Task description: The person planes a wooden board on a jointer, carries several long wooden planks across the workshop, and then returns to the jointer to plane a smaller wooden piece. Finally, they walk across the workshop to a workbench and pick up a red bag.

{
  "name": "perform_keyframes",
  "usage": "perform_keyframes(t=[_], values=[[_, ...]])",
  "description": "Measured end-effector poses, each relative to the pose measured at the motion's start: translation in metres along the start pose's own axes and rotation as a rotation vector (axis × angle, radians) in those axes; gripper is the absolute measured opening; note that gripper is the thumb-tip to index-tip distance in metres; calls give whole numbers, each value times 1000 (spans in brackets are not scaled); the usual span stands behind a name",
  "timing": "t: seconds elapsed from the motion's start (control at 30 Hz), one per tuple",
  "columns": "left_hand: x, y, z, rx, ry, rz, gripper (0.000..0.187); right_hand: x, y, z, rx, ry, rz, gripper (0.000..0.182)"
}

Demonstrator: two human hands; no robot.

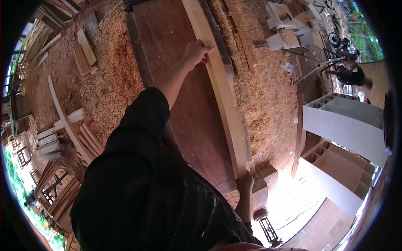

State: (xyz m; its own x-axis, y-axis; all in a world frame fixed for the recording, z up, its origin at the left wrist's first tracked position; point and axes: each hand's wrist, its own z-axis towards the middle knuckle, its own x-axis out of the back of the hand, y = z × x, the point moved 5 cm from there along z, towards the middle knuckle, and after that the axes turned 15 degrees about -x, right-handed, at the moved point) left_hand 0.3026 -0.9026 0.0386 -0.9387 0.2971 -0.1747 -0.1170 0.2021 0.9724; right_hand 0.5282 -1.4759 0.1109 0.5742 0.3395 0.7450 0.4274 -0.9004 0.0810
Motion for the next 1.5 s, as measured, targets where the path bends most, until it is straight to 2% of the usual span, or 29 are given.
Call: perform_keyframes(t=[0.2, 0.4, 0.7, 0.8, 0.83, 0.9, 1.1, 1.23, 1.5], values=[[8, 9, 15, -2, 16, -2, 28, -1, -14, 7, 51, 29, -15, 66], [22, 13, 36, -4, 18, 9, 32, 4, -39, 10, -11, 29, -62, 63], [42, 14, 73, -11, -1, 67, 34, 20, -86, 6, 5, 33, -12, 68], [47, 19, 79, -10, -8, 88, 34, 17, -89, 10, 31, 77, 39, 58], [49, 20, 81, -14, -5, 96, 34, 18, -93, 11, 29, 77, 26, 60], [51, 21, 87, -30, -1, 80, 33, 19, -101, 11, 25, 73, 1, 65], [66, 18, 112, -52, 22, 102, 35, 28, -130, 12, -6, 44, 15, 61], [75, 35, 125, -144, 47, 7, 34, 25, -139, 20, 89, 87, 63, 61], [104, 48, 175, -180, 59, 15, 35, 39, -204, 29, 57, 105, 1, 58]])
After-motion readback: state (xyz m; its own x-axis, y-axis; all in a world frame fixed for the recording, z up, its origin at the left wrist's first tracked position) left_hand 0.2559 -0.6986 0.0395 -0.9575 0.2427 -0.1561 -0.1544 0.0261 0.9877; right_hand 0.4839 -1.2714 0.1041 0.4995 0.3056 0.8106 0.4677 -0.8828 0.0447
